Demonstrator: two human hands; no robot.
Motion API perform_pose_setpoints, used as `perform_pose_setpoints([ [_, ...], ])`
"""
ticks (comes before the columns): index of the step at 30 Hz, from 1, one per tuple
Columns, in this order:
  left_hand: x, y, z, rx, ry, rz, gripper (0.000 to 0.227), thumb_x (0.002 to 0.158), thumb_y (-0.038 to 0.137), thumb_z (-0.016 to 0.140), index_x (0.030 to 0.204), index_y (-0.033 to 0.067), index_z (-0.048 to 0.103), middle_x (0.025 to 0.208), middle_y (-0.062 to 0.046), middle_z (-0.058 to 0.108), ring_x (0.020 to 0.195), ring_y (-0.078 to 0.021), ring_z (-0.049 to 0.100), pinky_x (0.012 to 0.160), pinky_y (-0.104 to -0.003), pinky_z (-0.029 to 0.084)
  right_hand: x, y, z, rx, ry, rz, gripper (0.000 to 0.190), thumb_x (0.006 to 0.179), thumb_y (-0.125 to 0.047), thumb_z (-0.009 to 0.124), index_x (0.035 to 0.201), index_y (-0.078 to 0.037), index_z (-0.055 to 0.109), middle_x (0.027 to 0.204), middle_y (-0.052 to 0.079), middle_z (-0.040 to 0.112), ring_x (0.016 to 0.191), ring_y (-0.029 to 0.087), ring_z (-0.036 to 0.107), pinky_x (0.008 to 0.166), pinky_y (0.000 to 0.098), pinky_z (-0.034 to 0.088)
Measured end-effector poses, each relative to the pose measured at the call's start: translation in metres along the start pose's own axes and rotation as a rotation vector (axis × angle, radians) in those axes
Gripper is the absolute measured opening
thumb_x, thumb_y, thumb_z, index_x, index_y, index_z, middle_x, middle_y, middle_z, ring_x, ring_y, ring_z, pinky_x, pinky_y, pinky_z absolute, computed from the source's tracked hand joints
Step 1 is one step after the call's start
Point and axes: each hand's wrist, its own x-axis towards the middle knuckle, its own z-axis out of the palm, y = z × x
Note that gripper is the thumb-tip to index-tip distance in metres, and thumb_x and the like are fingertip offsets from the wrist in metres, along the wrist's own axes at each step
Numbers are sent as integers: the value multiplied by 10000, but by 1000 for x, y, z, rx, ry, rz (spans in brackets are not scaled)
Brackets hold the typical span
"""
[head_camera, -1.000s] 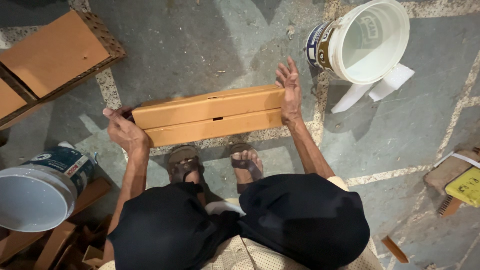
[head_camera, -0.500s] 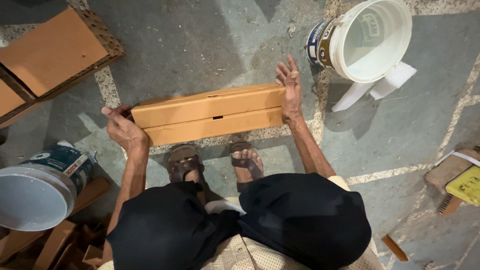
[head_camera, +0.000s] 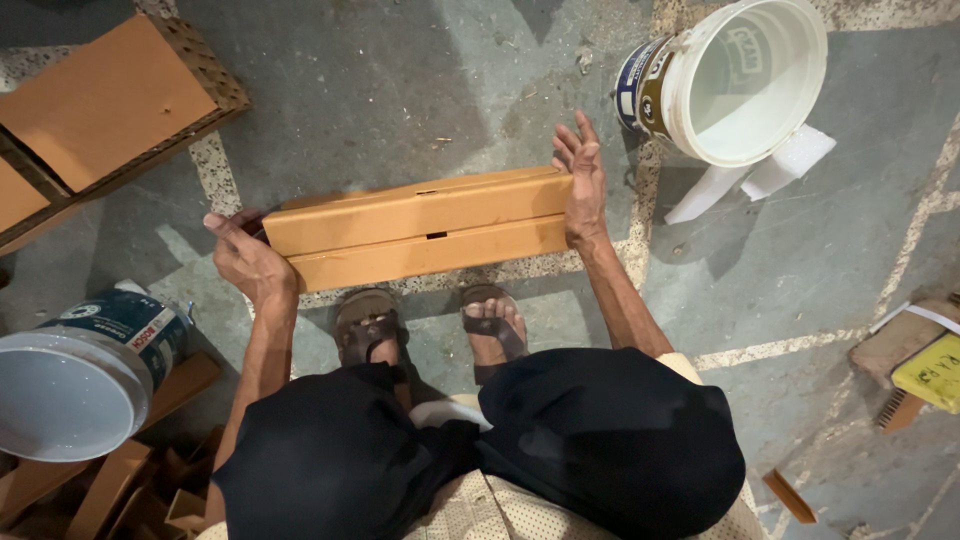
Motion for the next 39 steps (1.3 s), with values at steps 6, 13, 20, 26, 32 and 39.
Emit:
perform_pose_setpoints([
  [6, -1, 1, 1, -35, 8, 12, 972, 1016, 747, 215, 1015, -89, 712, 920, -198, 739, 875, -280, 718, 846, -385, 578, 1, 5, -1, 13, 4, 6, 989, 945, -837, 266, 1633, -127, 261, 1594, 271, 427, 1486, 407, 440, 1234, 511, 372],
  [13, -1, -3, 0, -56, 10, 21, 961, 1022, 742, 225, 1021, -91, 704, 924, -195, 743, 896, -278, 727, 854, -388, 579, 3, 8, -2, 35, 3, 6, 998, 941, -838, 278, 1632, -118, 264, 1598, 275, 424, 1493, 406, 430, 1231, 512, 364],
  [20, 0, -4, 2, -60, 18, 27, 965, 1021, 744, 214, 1004, -86, 705, 906, -194, 736, 892, -280, 722, 861, -392, 583, 2, 6, -2, 25, 2, 22, 1037, 917, -867, 267, 1632, -115, 258, 1598, 272, 421, 1488, 406, 437, 1231, 515, 369],
  [26, 0, -3, 1, -40, 21, 9, 972, 1017, 746, 210, 1007, -89, 707, 920, -193, 740, 887, -278, 726, 857, -390, 578, 3, 7, -2, 27, 3, 22, 1038, 913, -868, 271, 1628, -116, 269, 1593, 269, 430, 1482, 406, 442, 1223, 515, 376],
  [32, 0, -1, 1, -42, 5, 4, 973, 1019, 740, 202, 1013, -96, 698, 926, -199, 752, 885, -280, 736, 863, -392, 584, 4, 7, -3, 51, 4, 27, 1025, 923, -858, 287, 1629, -114, 270, 1596, 263, 429, 1486, 399, 439, 1227, 509, 368],
  [39, -1, 1, 0, -9, 1, 45, 970, 1040, 724, 187, 1015, -95, 705, 937, -201, 752, 901, -281, 729, 875, -378, 566, 3, 3, -3, 42, 2, 20, 1012, 936, -844, 272, 1628, -107, 271, 1594, 259, 434, 1483, 392, 446, 1218, 502, 376],
])
